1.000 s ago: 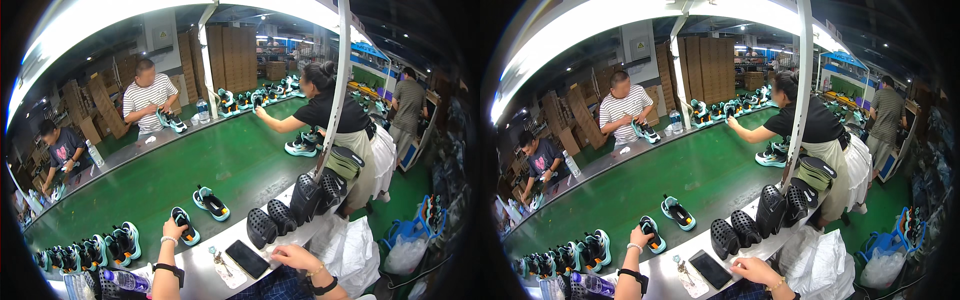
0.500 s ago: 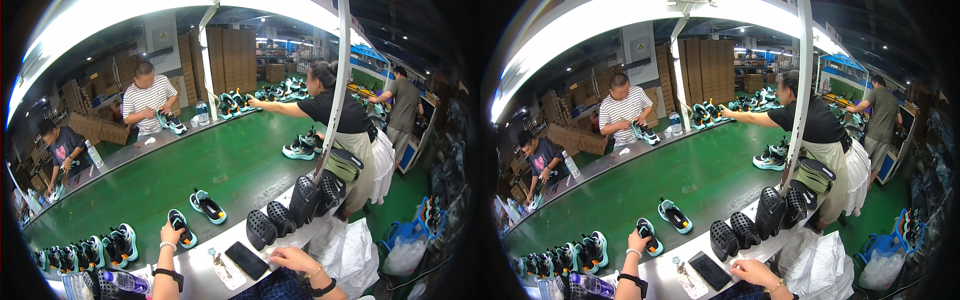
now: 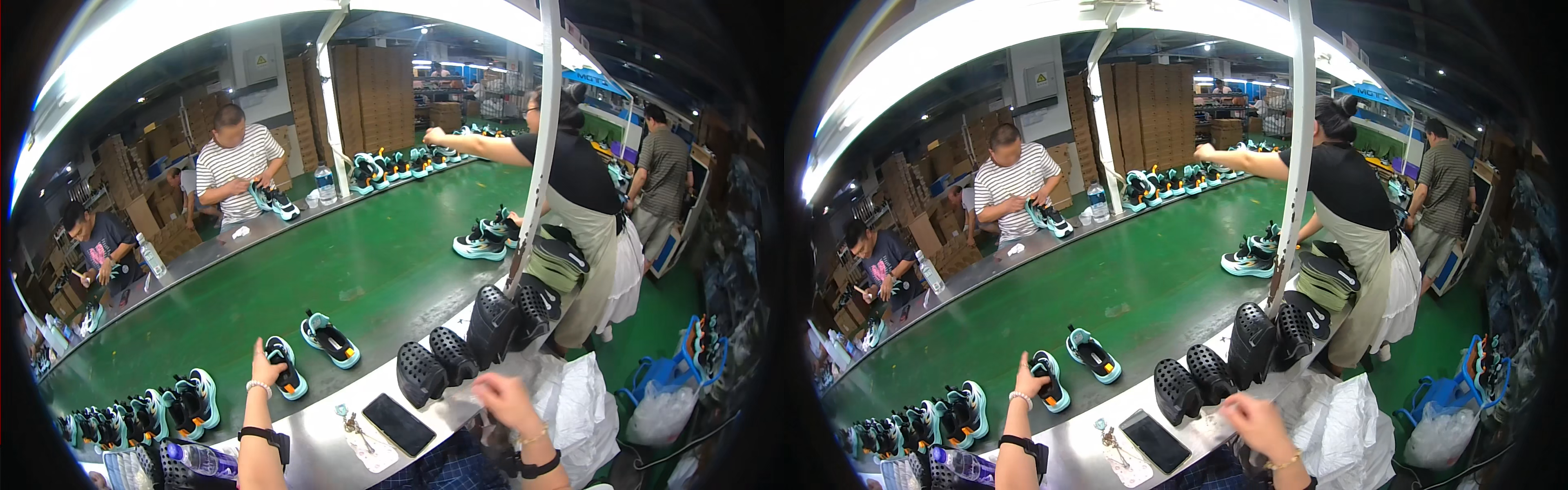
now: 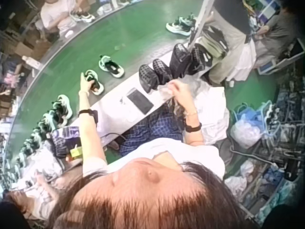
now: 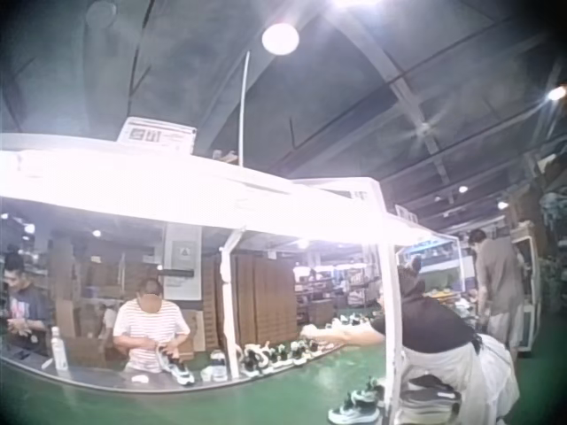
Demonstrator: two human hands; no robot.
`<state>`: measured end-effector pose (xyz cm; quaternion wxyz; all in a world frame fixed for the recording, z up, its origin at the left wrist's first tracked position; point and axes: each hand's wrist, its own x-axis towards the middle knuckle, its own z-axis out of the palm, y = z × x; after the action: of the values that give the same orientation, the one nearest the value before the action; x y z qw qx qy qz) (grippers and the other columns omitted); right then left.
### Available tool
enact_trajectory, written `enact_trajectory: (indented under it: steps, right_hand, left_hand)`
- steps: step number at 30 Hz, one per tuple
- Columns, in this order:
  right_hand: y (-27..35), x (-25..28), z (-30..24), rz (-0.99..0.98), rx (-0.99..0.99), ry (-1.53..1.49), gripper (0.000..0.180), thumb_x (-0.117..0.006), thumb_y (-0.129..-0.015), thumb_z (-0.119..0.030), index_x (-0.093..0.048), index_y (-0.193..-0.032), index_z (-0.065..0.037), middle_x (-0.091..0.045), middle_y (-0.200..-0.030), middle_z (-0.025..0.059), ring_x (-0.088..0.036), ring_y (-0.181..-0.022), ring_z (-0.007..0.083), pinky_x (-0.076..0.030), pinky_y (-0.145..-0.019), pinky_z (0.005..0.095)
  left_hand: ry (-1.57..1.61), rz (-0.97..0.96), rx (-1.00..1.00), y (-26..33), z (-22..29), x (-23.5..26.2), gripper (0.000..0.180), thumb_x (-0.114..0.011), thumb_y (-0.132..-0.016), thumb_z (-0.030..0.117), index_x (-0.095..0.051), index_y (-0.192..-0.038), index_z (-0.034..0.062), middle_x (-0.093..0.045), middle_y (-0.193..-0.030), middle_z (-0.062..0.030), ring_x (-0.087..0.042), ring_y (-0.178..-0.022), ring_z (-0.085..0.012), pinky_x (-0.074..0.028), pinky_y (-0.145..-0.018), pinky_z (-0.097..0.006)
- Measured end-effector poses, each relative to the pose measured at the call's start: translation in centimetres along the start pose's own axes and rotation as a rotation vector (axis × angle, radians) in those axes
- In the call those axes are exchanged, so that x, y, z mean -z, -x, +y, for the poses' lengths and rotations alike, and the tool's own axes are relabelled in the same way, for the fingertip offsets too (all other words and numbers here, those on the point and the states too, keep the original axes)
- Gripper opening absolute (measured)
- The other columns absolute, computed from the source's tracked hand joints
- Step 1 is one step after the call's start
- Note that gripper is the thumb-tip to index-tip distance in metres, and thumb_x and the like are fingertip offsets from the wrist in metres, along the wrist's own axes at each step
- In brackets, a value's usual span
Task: Inspecting and arranging shoes on an assembly line.
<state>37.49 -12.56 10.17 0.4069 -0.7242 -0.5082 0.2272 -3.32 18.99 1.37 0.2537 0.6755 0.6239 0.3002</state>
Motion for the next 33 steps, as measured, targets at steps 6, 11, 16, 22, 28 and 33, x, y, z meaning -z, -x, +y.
enact_trajectory:
  steps: [6,11,16,22,28,33]
  right_hand:
    - [-4.9,7.3,6.4,0.953,0.235,0.063,0.020,-0.056,-0.088,-0.014,-0.057,-0.104,-0.001,-0.060,-0.085,0.0081,-0.056,-0.077,0.0183,-0.045,-0.073,0.0302]
    - [-8.4,7.2,12.1,0.755,0.047,0.263,0.037,-0.047,-0.094,-0.025,-0.052,-0.117,0.004,-0.056,-0.117,0.0204,-0.052,-0.110,0.0335,-0.039,-0.094,0.0379]
    - [-8.2,6.2,13.3,0.704,0.093,0.268,0.043,-0.043,-0.096,-0.031,-0.052,-0.120,0.003,-0.057,-0.117,0.0214,-0.054,-0.109,0.0339,-0.039,-0.095,0.0386]
    - [-8.4,5.3,11.5,0.698,0.121,0.313,0.056,-0.063,-0.083,-0.031,-0.047,-0.123,0.005,-0.052,-0.124,0.0245,-0.050,-0.114,0.0386,-0.037,-0.098,0.0412]
    - [-8.7,4.8,10.2,0.690,0.058,0.409,0.066,-0.069,-0.076,-0.031,-0.041,-0.128,-0.001,-0.044,-0.131,0.0272,-0.046,-0.117,0.0413,-0.038,-0.098,0.0432]
    - [-8.4,4.6,10.5,0.715,0.061,0.423,0.063,-0.067,-0.078,-0.030,-0.041,-0.129,-0.003,-0.040,-0.134,0.0279,-0.043,-0.120,0.0429,-0.038,-0.099,0.0436]
  left_hand:
    - [0.274,0.448,-0.403,1.2,9.1,-3.8,0.019,-0.059,-0.082,0.012,-0.063,-0.094,-0.0013,-0.062,-0.097,-0.0169,-0.059,-0.091,-0.0297,-0.046,-0.081,-0.038]
    - [-0.066,0.129,-0.174,1.7,11.2,-8.9,0.019,-0.056,-0.079,0.010,-0.067,-0.087,-0.0020,-0.066,-0.080,-0.0221,-0.065,-0.076,-0.0343,-0.053,-0.074,-0.040]
    - [-0.444,-0.016,-0.075,-2.4,9.8,-13.1,0.019,-0.051,-0.080,0.006,-0.067,-0.083,-0.0030,-0.065,-0.088,-0.0250,-0.066,-0.084,-0.0355,-0.053,-0.075,-0.043]
    - [-1.062,-0.323,0.220,-9.3,9.1,-15.2,0.031,-0.045,-0.088,0.020,-0.065,-0.110,0.0124,-0.058,-0.122,-0.0081,-0.052,-0.114,-0.0254,-0.041,-0.095,-0.039]
    - [-1.227,-0.419,0.033,-9.1,8.7,-14.7,0.033,-0.047,-0.086,0.021,-0.064,-0.112,0.0112,-0.058,-0.123,-0.0088,-0.053,-0.114,-0.0240,-0.041,-0.094,-0.038]
    - [-1.378,-0.498,-0.155,-7.6,9.7,-13.1,0.035,-0.048,-0.085,0.021,-0.064,-0.114,0.0103,-0.058,-0.123,-0.0093,-0.054,-0.114,-0.0228,-0.042,-0.092,-0.038]
